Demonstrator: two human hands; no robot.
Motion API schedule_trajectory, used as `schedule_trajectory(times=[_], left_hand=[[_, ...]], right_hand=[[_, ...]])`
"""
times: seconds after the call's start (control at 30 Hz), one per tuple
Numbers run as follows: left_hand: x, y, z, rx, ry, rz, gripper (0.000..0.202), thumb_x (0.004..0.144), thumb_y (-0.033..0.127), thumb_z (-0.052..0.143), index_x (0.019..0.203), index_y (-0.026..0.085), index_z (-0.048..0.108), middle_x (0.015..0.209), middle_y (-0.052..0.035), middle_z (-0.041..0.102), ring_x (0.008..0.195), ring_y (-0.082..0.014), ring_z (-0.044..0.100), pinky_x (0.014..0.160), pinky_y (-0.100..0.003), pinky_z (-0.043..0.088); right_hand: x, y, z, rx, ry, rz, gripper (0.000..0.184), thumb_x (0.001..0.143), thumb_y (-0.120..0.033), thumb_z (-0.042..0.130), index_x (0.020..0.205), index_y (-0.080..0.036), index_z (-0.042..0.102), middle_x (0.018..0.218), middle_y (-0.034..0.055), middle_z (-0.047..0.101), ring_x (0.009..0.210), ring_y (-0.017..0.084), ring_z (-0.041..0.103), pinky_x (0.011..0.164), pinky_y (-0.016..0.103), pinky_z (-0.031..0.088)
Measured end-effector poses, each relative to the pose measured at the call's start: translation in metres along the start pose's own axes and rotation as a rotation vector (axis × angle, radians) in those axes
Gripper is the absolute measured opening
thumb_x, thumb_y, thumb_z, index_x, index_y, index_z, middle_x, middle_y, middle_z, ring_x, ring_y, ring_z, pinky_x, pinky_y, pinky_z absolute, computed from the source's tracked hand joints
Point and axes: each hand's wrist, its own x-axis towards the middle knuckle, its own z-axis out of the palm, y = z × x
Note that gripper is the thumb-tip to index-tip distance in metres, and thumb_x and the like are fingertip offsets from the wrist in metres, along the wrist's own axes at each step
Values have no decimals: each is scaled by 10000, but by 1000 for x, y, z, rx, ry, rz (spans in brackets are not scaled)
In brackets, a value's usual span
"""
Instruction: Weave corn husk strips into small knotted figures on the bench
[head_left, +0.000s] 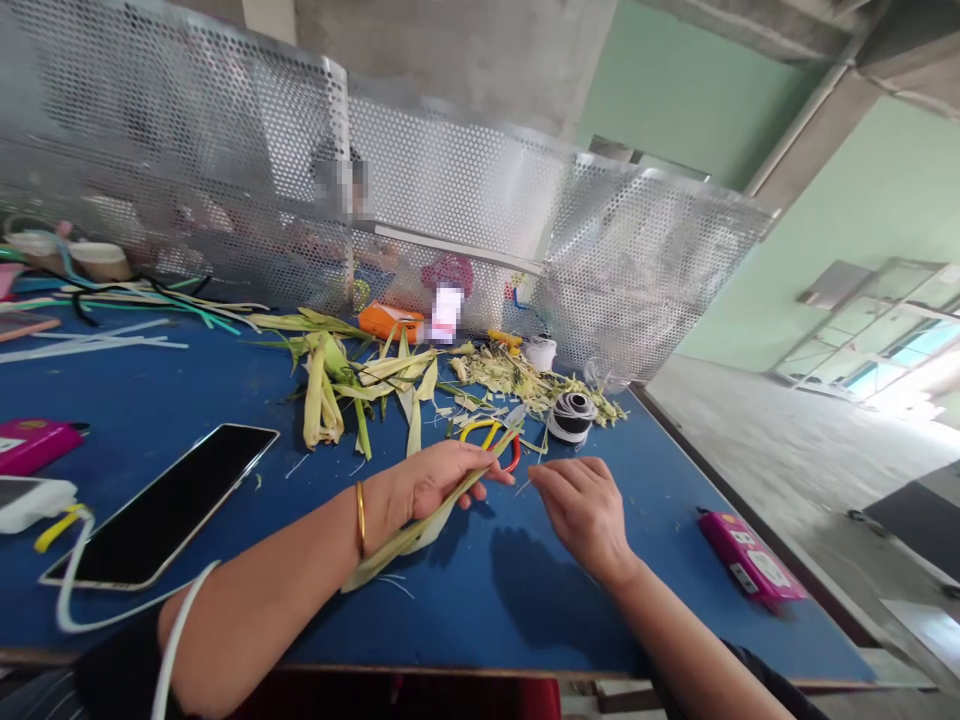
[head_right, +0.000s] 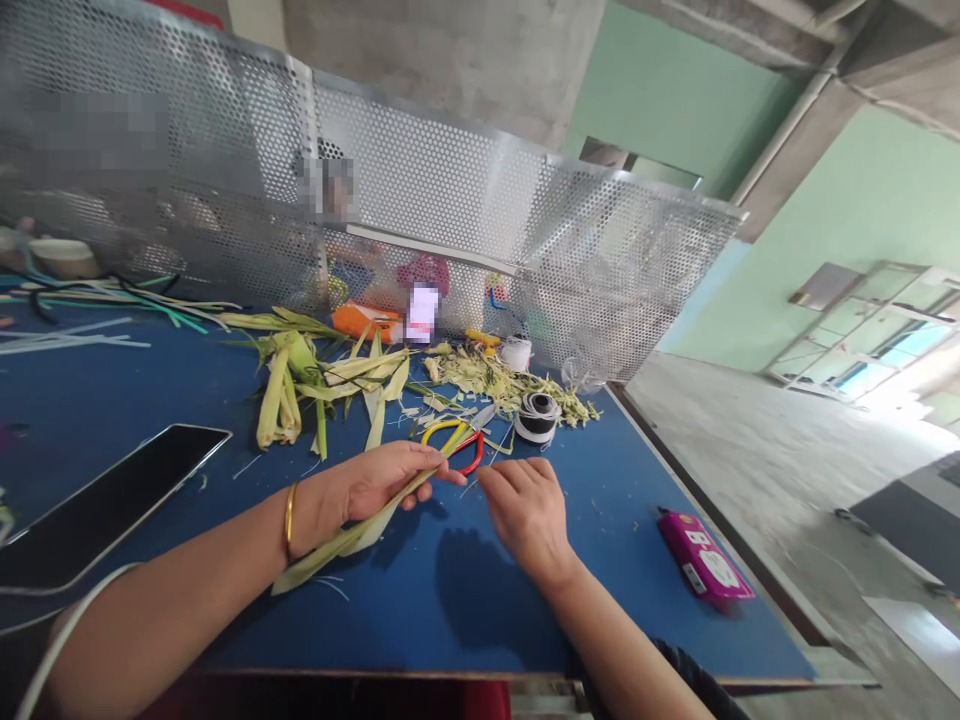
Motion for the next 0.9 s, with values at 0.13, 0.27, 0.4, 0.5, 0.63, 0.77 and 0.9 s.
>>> schedule_trajectory(times=[0.13, 0.27, 0.4, 0.5, 0.63, 0.77, 0.9], left_hand=[[4, -4, 2, -190, -42, -131, 133, 801, 241, 663, 736, 125, 669, 767, -42, 676, 489, -62, 450, 390, -172, 234], [8, -5, -3, -350, -44, -163, 226, 887, 205, 587, 716, 88, 677, 765, -69, 679, 497, -58, 466, 387, -155, 284], [8, -3, -5, -397, -80, -210, 238, 908, 205, 572, 788, 42, 698, 648, -41, 618, 492, -64, 507, 453, -153, 394], [5, -1, -3, -393, -92, -216, 206, 901, 200, 583, 788, 60, 684, 651, -44, 628, 509, -84, 551, 482, -172, 437], [-2, 5, -1, -362, -14, -147, 291, 930, 188, 527, 668, 98, 617, 551, -12, 566, 472, -83, 519, 489, -186, 448], [-5, 12, -5, -316, 85, -32, 298, 928, 159, 503, 641, 116, 572, 528, 16, 517, 446, -71, 480, 472, -190, 440], [-3, 15, -12, -273, 124, 9, 254, 904, 152, 525, 653, 126, 555, 530, 21, 501, 446, -76, 477, 478, -201, 448]], right_hand=[[3, -15, 11, 17, -33, -160, 190, 964, -114, 488, 973, -186, 664, 782, 28, 714, 682, 126, 598, 705, 302, 350], [0, -21, 13, -45, -95, -300, 220, 964, -89, 445, 961, -174, 648, 821, 52, 721, 707, 152, 604, 746, 331, 368], [1, -24, 11, -37, -124, -339, 220, 959, -95, 449, 930, -182, 649, 770, 36, 705, 701, 149, 618, 786, 342, 398], [2, -27, 12, -10, -150, -341, 215, 960, -106, 458, 939, -196, 651, 771, 25, 705, 725, 138, 631, 809, 329, 423], [-1, -22, 10, 48, -170, -382, 232, 957, -115, 446, 1000, -201, 657, 795, 33, 715, 746, 143, 642, 803, 326, 453], [10, 17, 7, 29, -72, -43, 233, 942, -254, 518, 1145, -218, 630, 907, 69, 722, 816, 196, 660, 791, 360, 481], [42, 79, 21, -238, -95, 653, 570, 839, -513, 603, 1258, -128, 562, 1147, 225, 631, 958, 339, 645, 735, 435, 494]])
